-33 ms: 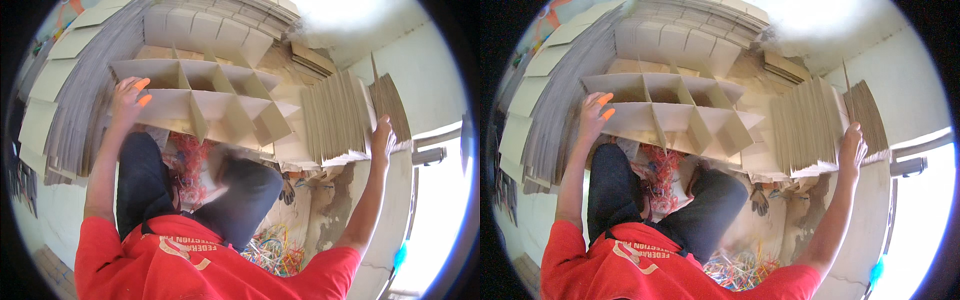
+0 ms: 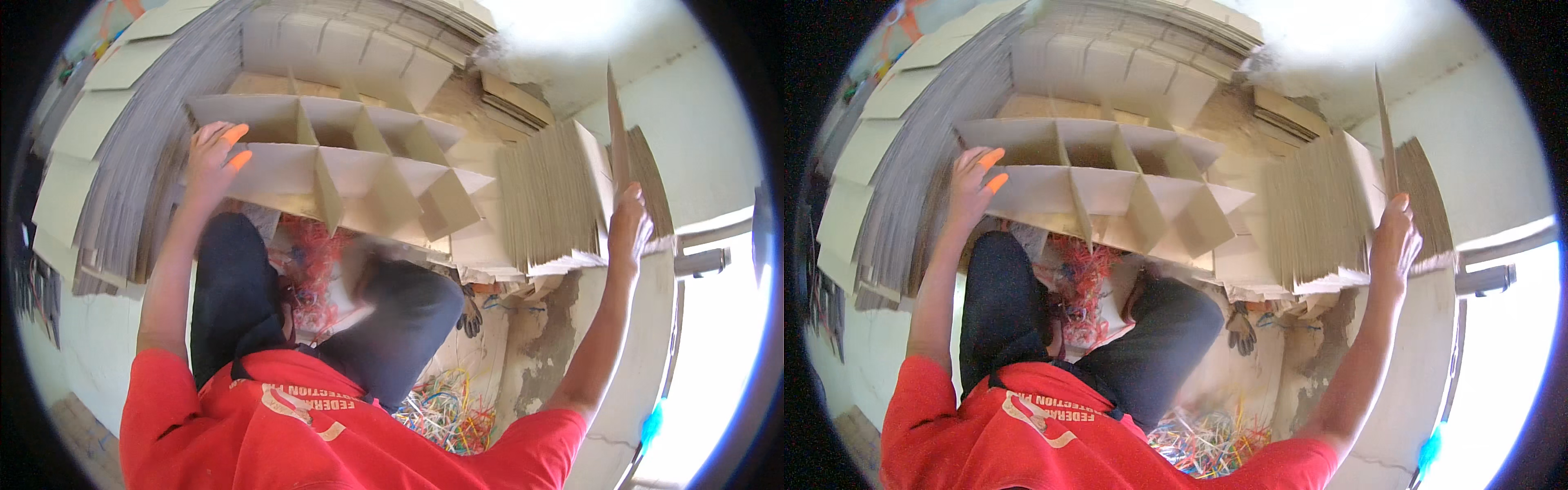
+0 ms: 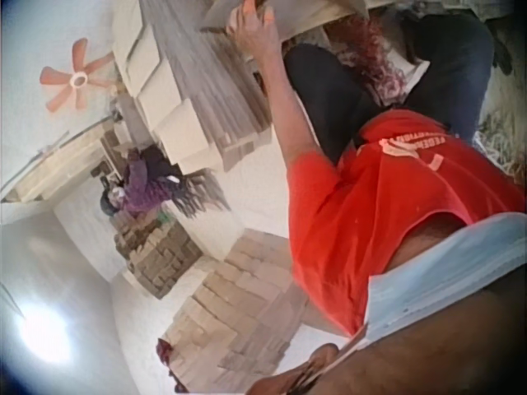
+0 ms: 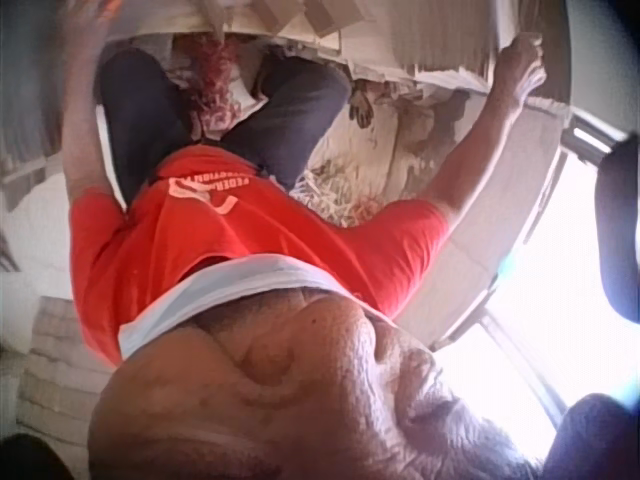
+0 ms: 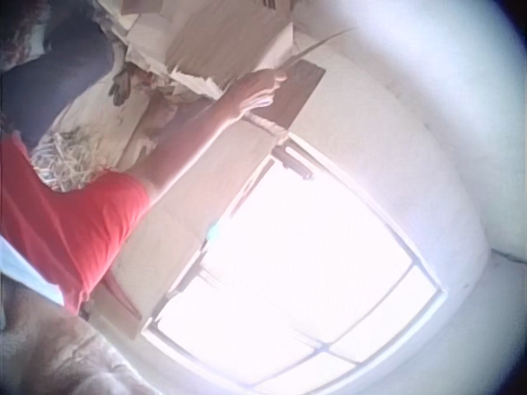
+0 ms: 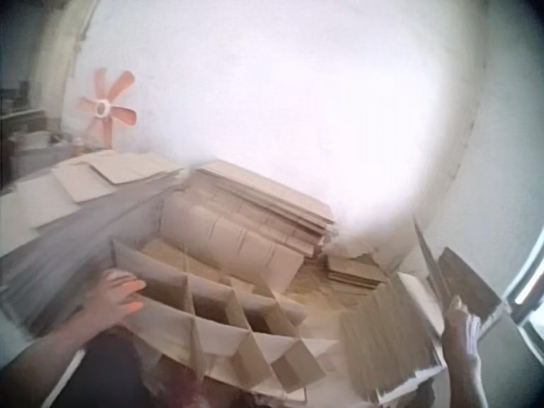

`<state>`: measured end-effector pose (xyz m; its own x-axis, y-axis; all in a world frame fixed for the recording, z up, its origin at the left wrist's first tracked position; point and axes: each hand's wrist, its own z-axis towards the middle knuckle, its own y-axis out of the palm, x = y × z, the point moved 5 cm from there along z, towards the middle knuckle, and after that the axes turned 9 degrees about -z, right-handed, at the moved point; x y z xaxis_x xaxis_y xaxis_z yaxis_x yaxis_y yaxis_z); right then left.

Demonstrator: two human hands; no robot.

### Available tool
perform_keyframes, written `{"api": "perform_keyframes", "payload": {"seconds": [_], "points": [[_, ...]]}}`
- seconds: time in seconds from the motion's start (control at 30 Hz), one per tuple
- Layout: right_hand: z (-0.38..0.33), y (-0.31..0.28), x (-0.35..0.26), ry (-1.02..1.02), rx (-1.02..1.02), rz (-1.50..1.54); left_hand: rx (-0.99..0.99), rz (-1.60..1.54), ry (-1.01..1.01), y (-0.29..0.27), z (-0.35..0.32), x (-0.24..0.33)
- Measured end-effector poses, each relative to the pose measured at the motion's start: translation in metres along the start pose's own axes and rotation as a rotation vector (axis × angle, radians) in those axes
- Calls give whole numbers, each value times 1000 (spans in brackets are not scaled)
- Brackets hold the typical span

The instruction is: The person sits on the floor and repeatedly folds flat cardboard pieces along pre-scored lines, then stacks the folded pieces to the right. The hands manipulate each piece individually, folding flaps inward and placing the finished units into a growing stack.

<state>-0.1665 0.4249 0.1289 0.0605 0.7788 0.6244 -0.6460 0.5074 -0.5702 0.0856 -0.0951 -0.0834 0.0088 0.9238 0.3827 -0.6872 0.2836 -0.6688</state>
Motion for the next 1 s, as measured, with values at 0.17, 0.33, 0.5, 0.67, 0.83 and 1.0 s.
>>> {"api": "perform_keyframes", "payload": {"seconds": [0.17, 0.33, 0.5, 0.67, 0.83, 1.0], "points": [[0, -130, -78, -115, 265, 956, 41, 192, -58, -13, -9, -20], [-6, -169, -165, -102, 58, 1424, 5, 123, -112, -5, -13, -33], [-4, -206, -250, -235, -37, 1604, 35, -272, -247, 3, -27, -63], [9, -220, -296, -316, 2, 1583, 91, -421, -190, 9, -23, -66], [12, -227, -329, -345, -135, 1376, 91, -378, -192, 7, -25, -64], [4, -261, -337, -406, -440, 1574, 82, -391, -198, 5, -24, -66]]}}
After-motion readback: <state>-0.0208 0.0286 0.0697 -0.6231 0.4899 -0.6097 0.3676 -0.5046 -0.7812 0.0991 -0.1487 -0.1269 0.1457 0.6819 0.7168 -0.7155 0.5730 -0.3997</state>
